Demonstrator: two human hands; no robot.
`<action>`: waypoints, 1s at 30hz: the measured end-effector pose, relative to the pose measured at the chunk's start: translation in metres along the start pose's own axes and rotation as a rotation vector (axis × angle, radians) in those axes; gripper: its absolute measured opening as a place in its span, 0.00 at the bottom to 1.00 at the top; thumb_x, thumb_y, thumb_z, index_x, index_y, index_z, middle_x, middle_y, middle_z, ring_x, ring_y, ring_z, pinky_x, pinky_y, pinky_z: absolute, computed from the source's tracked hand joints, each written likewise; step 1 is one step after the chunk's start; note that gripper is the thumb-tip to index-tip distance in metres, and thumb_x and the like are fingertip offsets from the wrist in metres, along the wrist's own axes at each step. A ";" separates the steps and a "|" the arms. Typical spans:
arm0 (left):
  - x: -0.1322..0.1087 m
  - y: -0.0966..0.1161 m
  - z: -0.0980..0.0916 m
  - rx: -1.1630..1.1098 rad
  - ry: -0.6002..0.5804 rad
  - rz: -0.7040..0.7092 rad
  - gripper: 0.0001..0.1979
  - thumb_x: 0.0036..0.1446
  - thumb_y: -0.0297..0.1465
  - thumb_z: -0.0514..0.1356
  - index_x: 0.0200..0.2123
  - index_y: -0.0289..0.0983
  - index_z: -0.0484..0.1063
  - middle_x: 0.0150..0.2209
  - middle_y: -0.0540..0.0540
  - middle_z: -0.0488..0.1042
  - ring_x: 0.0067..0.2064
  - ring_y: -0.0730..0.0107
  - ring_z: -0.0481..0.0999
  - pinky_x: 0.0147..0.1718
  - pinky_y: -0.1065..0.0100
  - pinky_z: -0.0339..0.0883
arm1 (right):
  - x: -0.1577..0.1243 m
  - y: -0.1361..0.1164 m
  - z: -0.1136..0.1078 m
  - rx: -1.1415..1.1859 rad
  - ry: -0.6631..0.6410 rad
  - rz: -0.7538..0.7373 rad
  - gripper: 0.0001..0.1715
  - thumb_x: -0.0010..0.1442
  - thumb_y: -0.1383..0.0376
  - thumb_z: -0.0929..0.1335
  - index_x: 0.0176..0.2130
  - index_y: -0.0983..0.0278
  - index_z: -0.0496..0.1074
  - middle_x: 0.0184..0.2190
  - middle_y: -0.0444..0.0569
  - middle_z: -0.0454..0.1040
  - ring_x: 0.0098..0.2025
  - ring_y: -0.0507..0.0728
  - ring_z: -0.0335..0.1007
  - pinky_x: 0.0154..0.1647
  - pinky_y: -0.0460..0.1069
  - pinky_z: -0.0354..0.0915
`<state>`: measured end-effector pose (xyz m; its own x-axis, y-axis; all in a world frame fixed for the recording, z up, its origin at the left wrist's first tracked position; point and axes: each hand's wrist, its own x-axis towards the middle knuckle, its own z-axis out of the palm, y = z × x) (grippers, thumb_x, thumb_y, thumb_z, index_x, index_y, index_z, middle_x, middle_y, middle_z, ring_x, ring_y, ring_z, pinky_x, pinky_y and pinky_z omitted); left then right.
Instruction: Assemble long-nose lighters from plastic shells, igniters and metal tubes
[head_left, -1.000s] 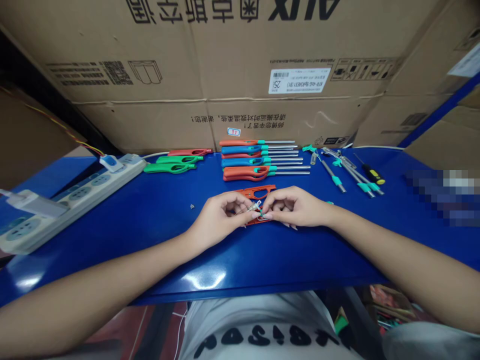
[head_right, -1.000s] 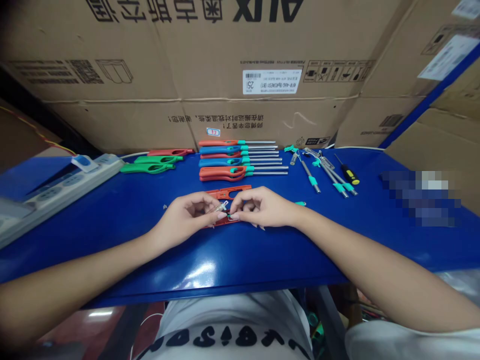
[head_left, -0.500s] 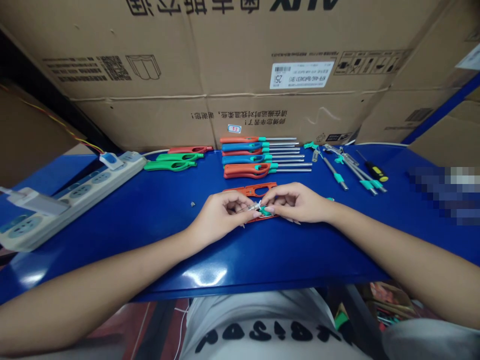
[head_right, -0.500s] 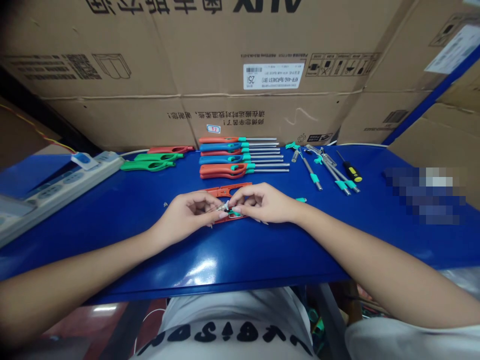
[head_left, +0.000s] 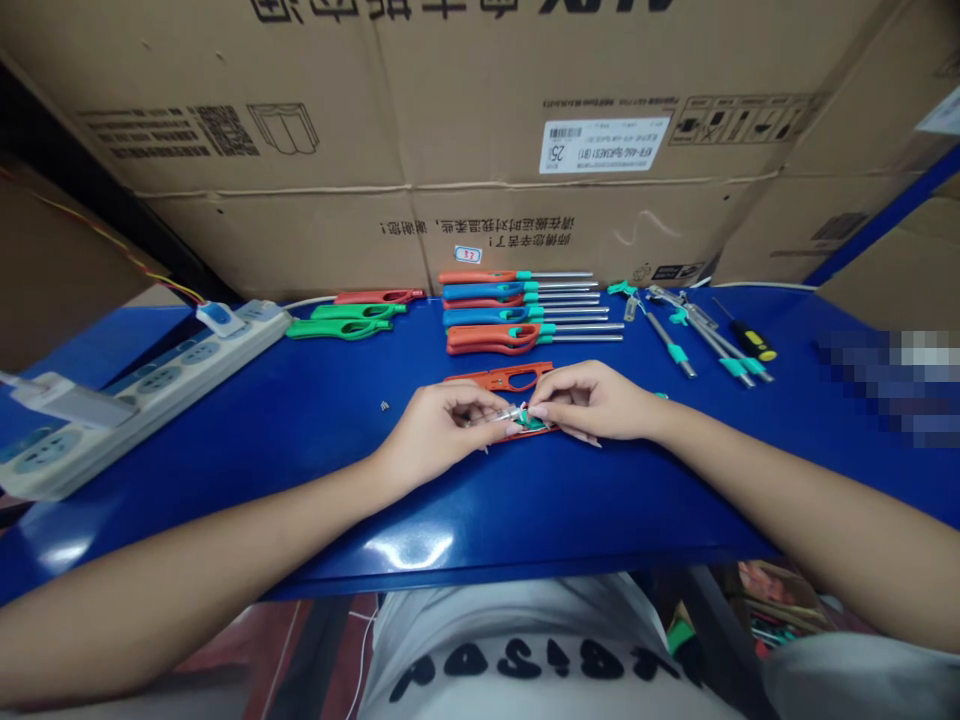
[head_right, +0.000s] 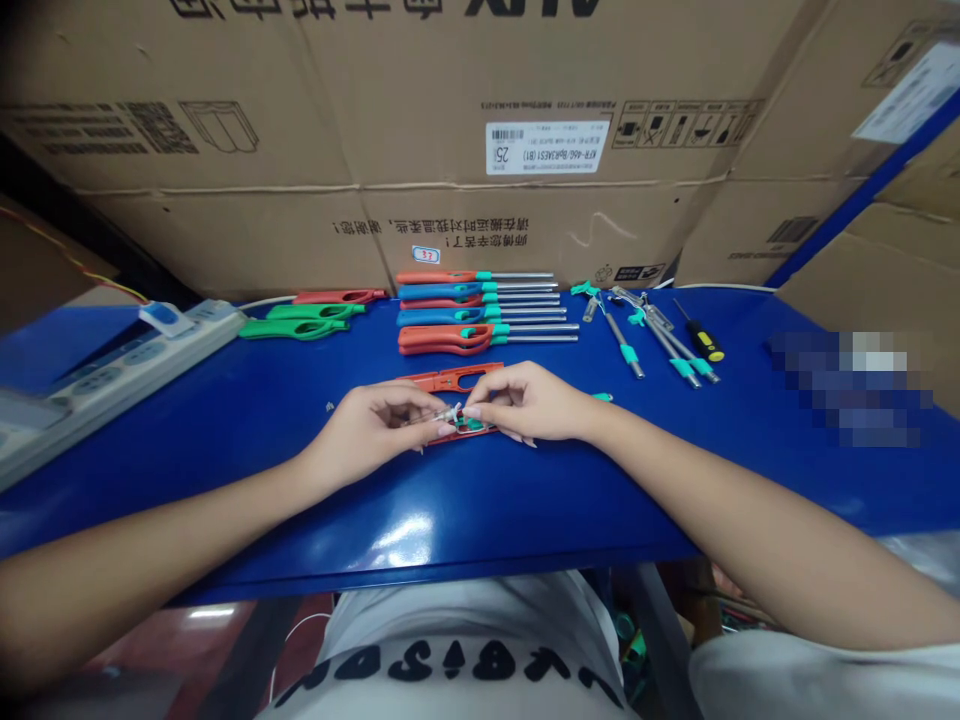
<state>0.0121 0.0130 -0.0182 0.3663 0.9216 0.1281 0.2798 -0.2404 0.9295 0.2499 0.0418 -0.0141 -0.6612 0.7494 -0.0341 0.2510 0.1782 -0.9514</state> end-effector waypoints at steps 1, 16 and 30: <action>0.000 0.000 0.000 0.005 -0.002 -0.002 0.13 0.51 0.38 0.71 0.36 0.34 0.82 0.32 0.45 0.80 0.27 0.72 0.75 0.26 0.72 0.69 | 0.000 0.000 0.000 0.001 -0.003 -0.003 0.23 0.60 0.49 0.72 0.38 0.67 0.75 0.18 0.40 0.68 0.14 0.47 0.62 0.12 0.42 0.58; 0.001 -0.002 0.001 0.007 0.001 0.020 0.12 0.51 0.37 0.71 0.36 0.34 0.83 0.32 0.44 0.80 0.28 0.71 0.76 0.26 0.71 0.70 | 0.000 0.002 -0.001 0.031 -0.007 -0.035 0.20 0.60 0.51 0.72 0.38 0.67 0.76 0.21 0.41 0.69 0.16 0.46 0.62 0.12 0.42 0.58; 0.001 -0.002 0.000 -0.012 0.004 0.044 0.13 0.51 0.37 0.72 0.36 0.34 0.83 0.32 0.45 0.80 0.27 0.73 0.75 0.26 0.72 0.69 | 0.000 0.004 -0.001 0.024 -0.012 -0.055 0.19 0.62 0.53 0.72 0.38 0.69 0.75 0.20 0.41 0.68 0.15 0.46 0.61 0.12 0.41 0.58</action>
<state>0.0121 0.0147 -0.0202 0.3745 0.9114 0.1705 0.2530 -0.2773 0.9269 0.2519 0.0431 -0.0172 -0.6821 0.7311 0.0153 0.1967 0.2036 -0.9591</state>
